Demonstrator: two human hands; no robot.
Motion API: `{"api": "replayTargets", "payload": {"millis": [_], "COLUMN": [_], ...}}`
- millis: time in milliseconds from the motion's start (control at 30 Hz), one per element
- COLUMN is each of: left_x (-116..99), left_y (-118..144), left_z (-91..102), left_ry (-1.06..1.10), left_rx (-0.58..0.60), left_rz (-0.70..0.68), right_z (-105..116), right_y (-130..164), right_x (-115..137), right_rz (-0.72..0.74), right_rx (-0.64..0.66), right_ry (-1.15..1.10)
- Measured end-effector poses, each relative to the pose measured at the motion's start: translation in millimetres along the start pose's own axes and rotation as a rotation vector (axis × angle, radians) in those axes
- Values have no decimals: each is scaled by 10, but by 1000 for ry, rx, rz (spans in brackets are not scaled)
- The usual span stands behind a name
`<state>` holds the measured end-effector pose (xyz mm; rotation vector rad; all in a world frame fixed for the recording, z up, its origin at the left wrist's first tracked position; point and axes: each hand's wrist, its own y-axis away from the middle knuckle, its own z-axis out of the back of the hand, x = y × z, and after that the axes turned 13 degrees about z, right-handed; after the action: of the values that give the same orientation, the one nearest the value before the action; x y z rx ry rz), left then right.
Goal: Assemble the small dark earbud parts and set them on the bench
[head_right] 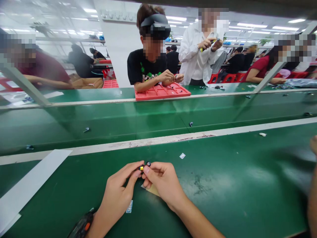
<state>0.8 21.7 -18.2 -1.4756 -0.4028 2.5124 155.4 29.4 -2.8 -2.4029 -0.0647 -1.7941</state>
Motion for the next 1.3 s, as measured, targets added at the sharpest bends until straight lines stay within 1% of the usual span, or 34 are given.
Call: {"api": "replayTargets", "payload": {"millis": [167, 433, 800, 867, 967, 1033, 1100, 1167, 1300], "left_x": [-4, -41, -60, -85, -129, -156, -178, -195, -219], "left_y": [1, -8, 18, 3, -34, -59, -80, -95, -109], "left_z": [11, 20, 34, 53, 72, 74, 72, 74, 88], "left_ry": [9, 64, 111, 154, 306, 445, 533, 555, 570], "left_rx": [-3, -5, 21, 49, 108, 149, 173, 180, 178], "left_rz": [7, -5, 16, 57, 189, 309, 404, 447, 494], "right_z": [-22, -24, -88, -62, -12, 9, 13, 8, 4], "right_y": [-9, 0, 68, 53, 20, 13, 25, 48, 72], "right_x": [-12, -98, -68, -56, -31, -23, -23, -23, -10], "right_rz": [8, 51, 225, 243, 276, 345, 426, 472, 495], "right_rx": [12, -16, -75, -83, -109, -119, -106, -71, -25], "right_ry": [7, 55, 277, 286, 261, 268, 322, 367, 382]}}
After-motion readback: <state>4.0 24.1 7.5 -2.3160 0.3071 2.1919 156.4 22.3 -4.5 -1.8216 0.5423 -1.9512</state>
